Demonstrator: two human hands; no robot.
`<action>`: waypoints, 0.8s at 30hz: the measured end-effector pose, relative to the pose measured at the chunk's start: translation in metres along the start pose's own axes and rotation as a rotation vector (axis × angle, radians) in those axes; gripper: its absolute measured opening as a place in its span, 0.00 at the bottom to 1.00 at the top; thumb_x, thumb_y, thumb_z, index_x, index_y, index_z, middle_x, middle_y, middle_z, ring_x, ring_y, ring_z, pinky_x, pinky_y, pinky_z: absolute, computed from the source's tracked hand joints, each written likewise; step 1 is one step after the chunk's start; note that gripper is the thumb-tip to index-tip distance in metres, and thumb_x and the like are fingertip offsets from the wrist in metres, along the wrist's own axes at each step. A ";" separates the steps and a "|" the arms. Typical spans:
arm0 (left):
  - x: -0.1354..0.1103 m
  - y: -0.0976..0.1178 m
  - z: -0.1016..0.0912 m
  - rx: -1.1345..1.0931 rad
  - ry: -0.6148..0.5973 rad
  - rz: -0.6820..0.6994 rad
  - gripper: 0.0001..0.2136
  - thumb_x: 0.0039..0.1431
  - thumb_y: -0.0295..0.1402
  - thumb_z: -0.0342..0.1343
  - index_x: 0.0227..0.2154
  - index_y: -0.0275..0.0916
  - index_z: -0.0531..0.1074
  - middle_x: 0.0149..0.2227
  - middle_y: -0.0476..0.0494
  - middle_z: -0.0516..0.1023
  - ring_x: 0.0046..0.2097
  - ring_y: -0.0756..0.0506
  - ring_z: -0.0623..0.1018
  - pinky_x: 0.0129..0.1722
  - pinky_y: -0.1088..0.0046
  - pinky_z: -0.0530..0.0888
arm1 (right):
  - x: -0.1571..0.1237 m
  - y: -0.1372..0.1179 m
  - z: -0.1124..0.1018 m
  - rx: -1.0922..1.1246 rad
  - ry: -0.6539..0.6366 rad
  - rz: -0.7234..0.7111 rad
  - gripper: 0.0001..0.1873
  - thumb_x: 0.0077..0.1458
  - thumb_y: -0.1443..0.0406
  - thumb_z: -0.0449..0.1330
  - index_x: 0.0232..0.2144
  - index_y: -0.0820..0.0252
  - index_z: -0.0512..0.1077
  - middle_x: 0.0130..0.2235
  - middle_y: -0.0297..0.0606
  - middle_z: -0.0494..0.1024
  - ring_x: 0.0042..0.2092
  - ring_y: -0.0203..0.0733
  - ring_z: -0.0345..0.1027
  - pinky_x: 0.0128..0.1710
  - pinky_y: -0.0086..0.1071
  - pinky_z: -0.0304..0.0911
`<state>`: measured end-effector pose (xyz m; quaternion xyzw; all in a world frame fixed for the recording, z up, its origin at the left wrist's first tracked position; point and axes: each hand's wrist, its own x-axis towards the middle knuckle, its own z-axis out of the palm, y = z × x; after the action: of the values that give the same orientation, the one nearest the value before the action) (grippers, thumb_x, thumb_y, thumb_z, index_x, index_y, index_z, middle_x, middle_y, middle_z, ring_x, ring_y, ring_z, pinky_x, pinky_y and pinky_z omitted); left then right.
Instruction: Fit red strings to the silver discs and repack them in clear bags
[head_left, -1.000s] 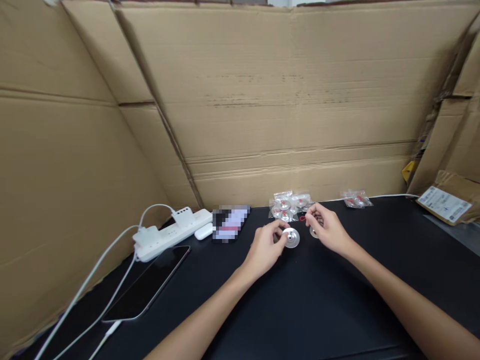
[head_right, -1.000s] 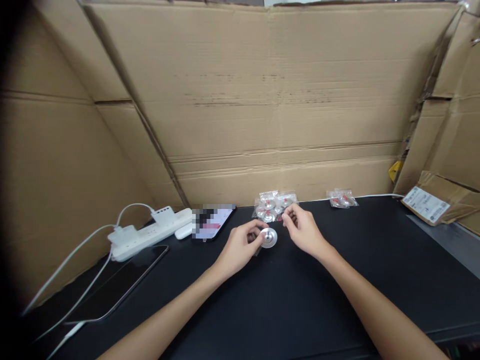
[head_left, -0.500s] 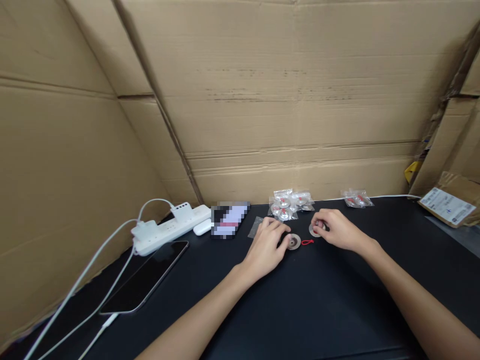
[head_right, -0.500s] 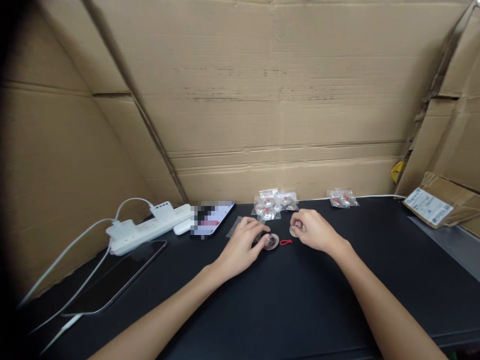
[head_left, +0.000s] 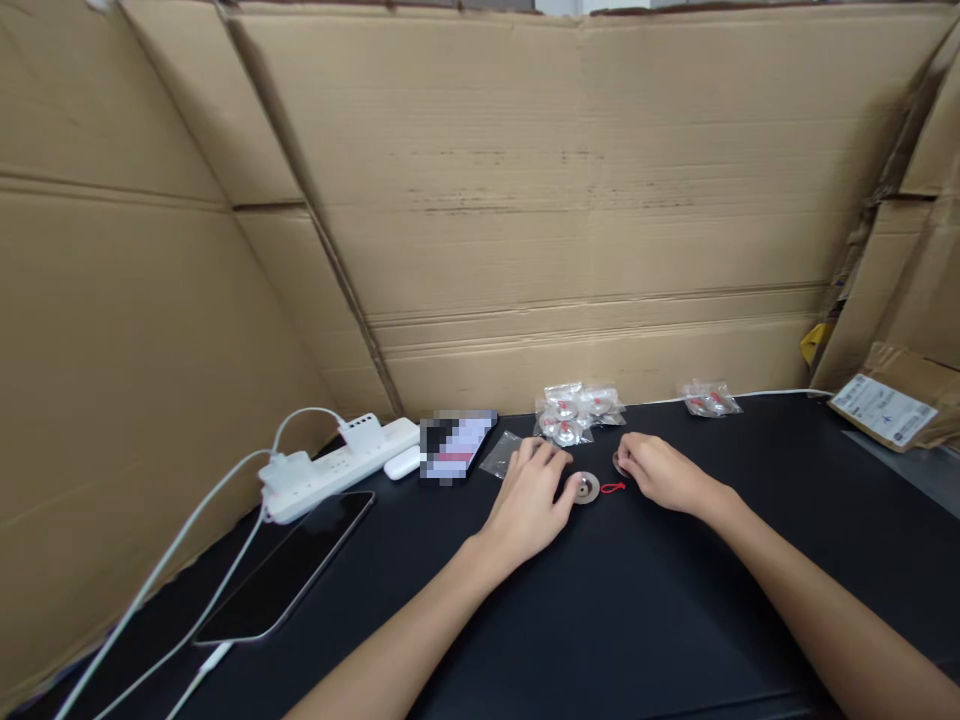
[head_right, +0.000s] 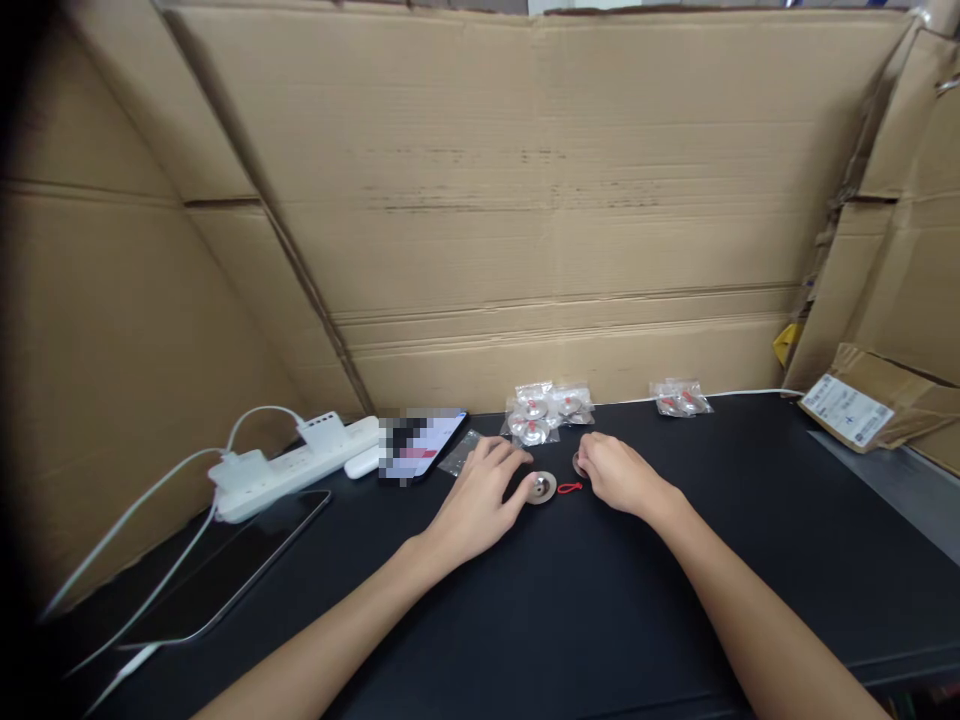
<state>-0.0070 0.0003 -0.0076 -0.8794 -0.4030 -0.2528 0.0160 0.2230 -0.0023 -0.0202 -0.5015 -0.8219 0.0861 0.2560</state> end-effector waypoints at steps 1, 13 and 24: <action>0.000 0.002 -0.001 -0.019 -0.009 0.024 0.14 0.65 0.38 0.46 0.45 0.37 0.73 0.47 0.38 0.75 0.55 0.36 0.65 0.54 0.53 0.66 | 0.000 -0.001 0.001 -0.012 -0.003 0.011 0.07 0.61 0.70 0.49 0.30 0.59 0.62 0.34 0.40 0.73 0.35 0.39 0.68 0.35 0.29 0.58; -0.011 0.012 0.000 -0.194 -0.297 0.211 0.29 0.64 0.47 0.47 0.65 0.45 0.53 0.66 0.44 0.58 0.67 0.37 0.54 0.63 0.53 0.59 | 0.001 -0.011 -0.005 -0.033 -0.012 0.076 0.04 0.64 0.68 0.46 0.36 0.58 0.58 0.31 0.41 0.75 0.31 0.39 0.70 0.30 0.28 0.57; -0.009 0.010 0.000 -0.198 -0.254 0.210 0.25 0.65 0.43 0.46 0.63 0.44 0.57 0.63 0.41 0.62 0.65 0.38 0.58 0.61 0.53 0.61 | 0.007 -0.008 -0.006 0.461 0.122 0.117 0.09 0.65 0.60 0.47 0.34 0.57 0.60 0.24 0.32 0.73 0.26 0.35 0.68 0.29 0.28 0.60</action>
<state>-0.0050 -0.0123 -0.0096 -0.9387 -0.2810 -0.1752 -0.0955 0.2170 -0.0005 -0.0096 -0.4808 -0.7332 0.2557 0.4073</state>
